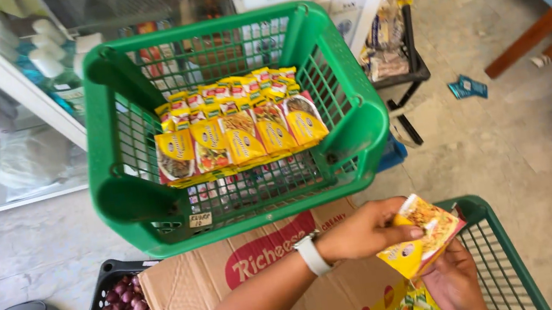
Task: The person organizes small yellow snack packets by transferring them from a lower green basket to a larger green basket placed on a cardboard box. They arrange the packets in neat rows within the larger basket.
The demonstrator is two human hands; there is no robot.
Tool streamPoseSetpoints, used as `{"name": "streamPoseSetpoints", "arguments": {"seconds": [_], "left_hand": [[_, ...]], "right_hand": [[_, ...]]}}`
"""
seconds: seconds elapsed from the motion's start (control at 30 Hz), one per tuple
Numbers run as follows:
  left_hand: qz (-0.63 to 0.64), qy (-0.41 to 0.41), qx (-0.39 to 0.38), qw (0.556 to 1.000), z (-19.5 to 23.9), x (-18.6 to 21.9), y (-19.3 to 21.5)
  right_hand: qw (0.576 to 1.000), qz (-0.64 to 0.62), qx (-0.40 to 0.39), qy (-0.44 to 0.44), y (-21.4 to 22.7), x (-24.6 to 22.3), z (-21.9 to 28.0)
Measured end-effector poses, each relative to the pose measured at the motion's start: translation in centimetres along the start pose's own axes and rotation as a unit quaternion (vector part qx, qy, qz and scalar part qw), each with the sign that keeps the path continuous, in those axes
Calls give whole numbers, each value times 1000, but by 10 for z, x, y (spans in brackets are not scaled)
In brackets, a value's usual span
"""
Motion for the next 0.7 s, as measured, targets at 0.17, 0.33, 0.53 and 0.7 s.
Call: {"name": "streamPoseSetpoints", "arguments": {"seconds": [0.17, 0.33, 0.53, 0.7], "left_hand": [[-299, -87, 197, 930, 36, 95, 95], [-444, 10, 348, 826, 57, 142, 182], [-518, 0, 520, 679, 73, 128, 257], [-579, 127, 467, 656, 64, 100, 272]], "right_hand": [[950, 254, -87, 160, -51, -3, -56], [834, 446, -152, 286, -238, 4, -80], [695, 650, -142, 275, -268, 65, -167], [646, 697, -128, 285, -247, 88, -206]]}}
Point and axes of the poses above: each hand's wrist, its own z-axis away from the middle knuckle, its own y-axis out of the back of the hand, x = y × z, the point moved 6 cm from there along -z, towards the middle knuckle, and after that the axes turned 7 degrees about -z, right-handed, at the moved point
